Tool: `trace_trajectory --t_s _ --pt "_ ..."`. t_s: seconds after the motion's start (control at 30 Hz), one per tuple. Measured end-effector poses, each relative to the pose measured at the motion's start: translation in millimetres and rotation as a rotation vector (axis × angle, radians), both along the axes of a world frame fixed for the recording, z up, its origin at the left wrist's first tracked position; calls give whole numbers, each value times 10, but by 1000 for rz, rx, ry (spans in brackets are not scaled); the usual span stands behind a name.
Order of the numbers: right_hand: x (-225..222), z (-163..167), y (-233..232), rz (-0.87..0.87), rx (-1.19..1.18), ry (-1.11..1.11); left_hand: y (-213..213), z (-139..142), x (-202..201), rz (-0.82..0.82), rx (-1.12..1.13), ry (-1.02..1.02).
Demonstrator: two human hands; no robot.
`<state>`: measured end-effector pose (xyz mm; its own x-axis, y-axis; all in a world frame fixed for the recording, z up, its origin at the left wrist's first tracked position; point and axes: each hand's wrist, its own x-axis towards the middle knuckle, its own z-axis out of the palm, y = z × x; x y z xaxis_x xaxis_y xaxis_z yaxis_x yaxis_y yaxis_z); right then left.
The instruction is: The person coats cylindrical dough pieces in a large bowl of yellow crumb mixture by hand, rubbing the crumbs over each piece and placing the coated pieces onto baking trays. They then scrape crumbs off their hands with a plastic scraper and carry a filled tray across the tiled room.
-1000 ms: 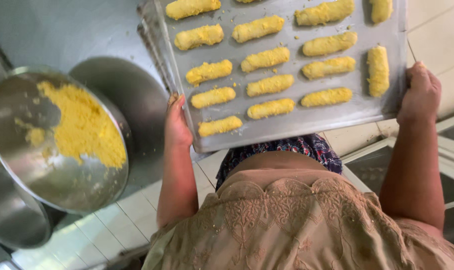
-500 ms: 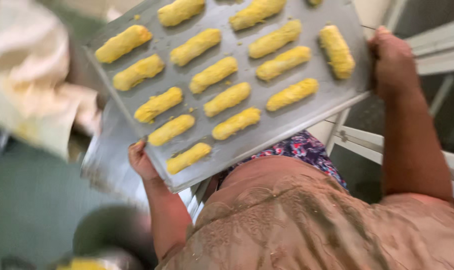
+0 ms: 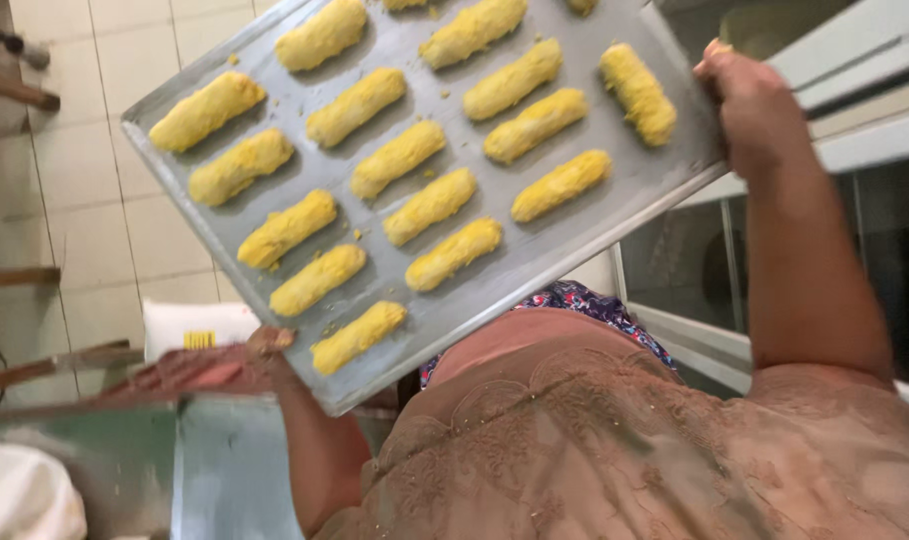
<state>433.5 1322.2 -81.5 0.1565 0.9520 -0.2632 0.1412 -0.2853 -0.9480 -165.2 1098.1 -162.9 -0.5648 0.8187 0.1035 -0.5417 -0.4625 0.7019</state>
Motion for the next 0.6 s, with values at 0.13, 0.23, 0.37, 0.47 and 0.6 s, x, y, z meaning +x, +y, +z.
trace_trajectory --t_s 0.13,0.23,0.37,0.47,0.6 --pt "181 -127 734 67 114 -84 851 -400 266 -125 -28 -33" --pt "188 -246 1322 133 83 55 1516 -480 159 -194 -41 -36" --pt "-92 -345 2291 76 45 84 2659 -385 -90 -281 -71 -39" --pt "-394 -307 3223 26 19 29 3883 -257 -285 -424 135 -74" --pt "-883 -151 4294 -72 58 -108 5341 -58 -486 -391 -106 -11"
